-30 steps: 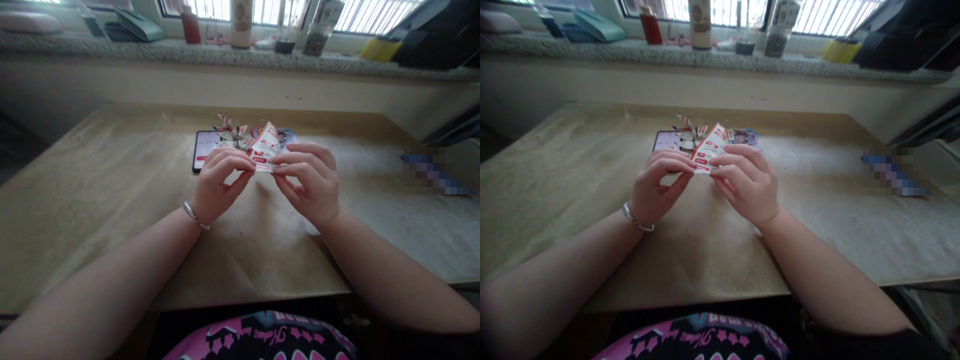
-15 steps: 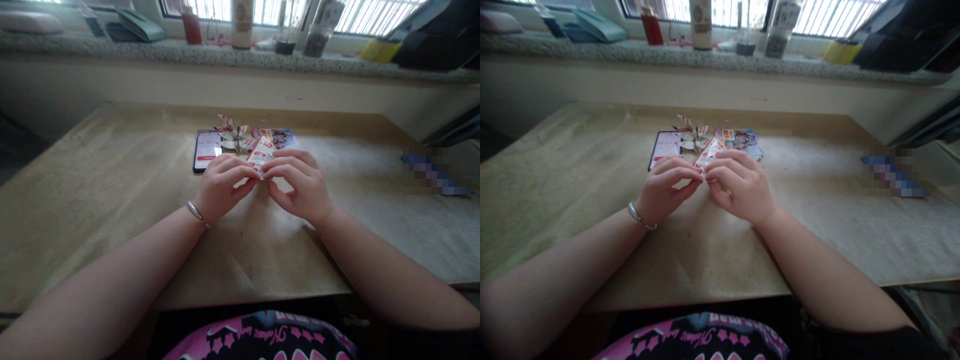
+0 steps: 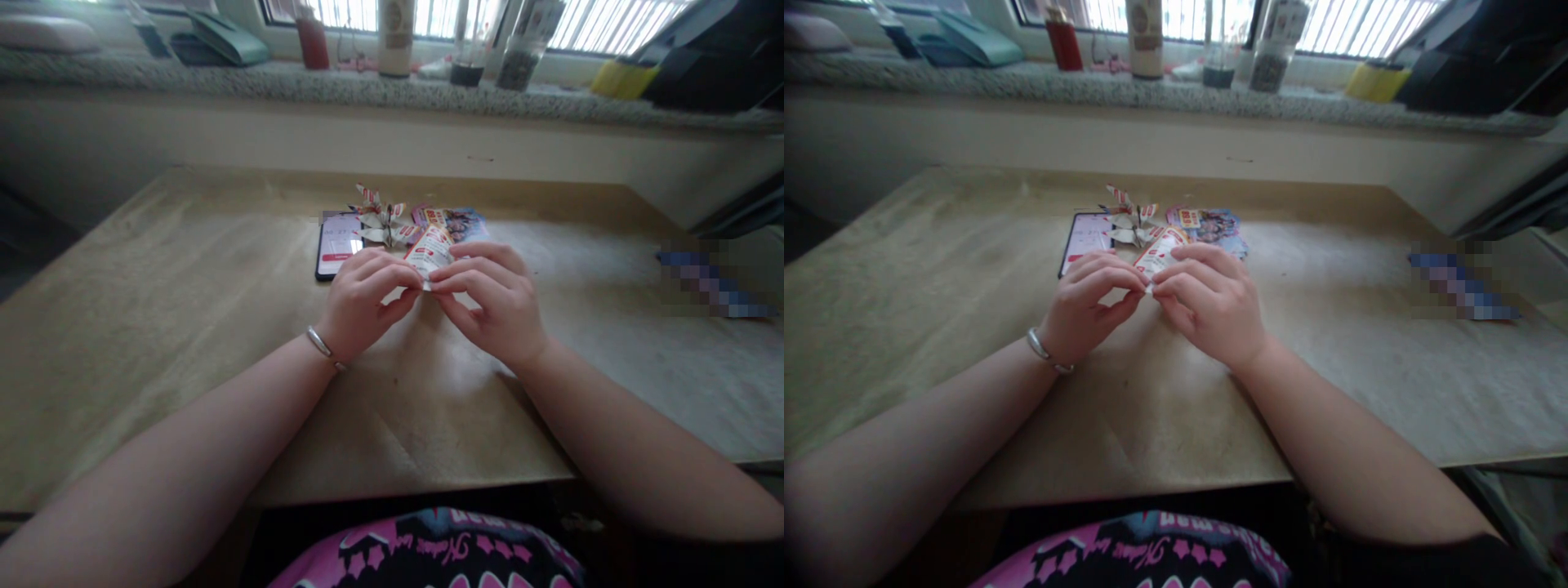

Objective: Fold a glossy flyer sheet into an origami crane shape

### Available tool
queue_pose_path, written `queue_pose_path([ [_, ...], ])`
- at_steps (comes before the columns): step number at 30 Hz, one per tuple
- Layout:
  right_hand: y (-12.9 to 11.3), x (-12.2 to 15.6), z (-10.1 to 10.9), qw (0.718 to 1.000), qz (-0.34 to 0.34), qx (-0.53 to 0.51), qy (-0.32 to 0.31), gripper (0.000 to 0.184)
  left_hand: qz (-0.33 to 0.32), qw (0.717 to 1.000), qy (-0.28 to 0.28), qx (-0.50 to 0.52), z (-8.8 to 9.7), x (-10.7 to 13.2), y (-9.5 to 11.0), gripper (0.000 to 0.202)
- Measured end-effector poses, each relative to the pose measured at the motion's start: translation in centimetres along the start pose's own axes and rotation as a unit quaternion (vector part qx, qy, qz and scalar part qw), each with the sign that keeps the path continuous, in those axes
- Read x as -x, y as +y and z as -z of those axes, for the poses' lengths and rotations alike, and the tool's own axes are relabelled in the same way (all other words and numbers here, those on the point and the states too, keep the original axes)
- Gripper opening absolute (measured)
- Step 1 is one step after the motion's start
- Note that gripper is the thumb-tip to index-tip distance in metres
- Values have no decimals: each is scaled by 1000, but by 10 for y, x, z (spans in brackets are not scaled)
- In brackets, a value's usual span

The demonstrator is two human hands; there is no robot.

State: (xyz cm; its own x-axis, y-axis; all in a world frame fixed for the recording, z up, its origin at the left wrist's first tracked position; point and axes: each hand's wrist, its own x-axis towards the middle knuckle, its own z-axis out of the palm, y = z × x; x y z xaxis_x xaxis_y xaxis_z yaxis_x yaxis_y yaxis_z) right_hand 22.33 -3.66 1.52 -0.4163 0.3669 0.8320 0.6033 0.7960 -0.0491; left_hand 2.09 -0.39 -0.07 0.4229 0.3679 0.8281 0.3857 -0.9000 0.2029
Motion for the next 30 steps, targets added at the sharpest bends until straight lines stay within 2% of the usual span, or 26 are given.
queue_pose_path([
  [12, -2, 1, -4, 999, -29, 17, 5, 10, 15, 1000, -5, -18, -1, 2, 1, 5],
  [20, -4, 2, -7, 998, -41, 49, 2, 7, -22, 997, -11, -69, 0, 1, -2, 6],
  [25, -3, 2, -9, 999, -44, 26, 5, 6, -23, 997, -5, -71, 0, 0, 1, 9],
  [30, -1, 4, -11, 997, -74, -12, 8, 5, 2, 997, -14, -72, -1, 1, 2, 10],
])
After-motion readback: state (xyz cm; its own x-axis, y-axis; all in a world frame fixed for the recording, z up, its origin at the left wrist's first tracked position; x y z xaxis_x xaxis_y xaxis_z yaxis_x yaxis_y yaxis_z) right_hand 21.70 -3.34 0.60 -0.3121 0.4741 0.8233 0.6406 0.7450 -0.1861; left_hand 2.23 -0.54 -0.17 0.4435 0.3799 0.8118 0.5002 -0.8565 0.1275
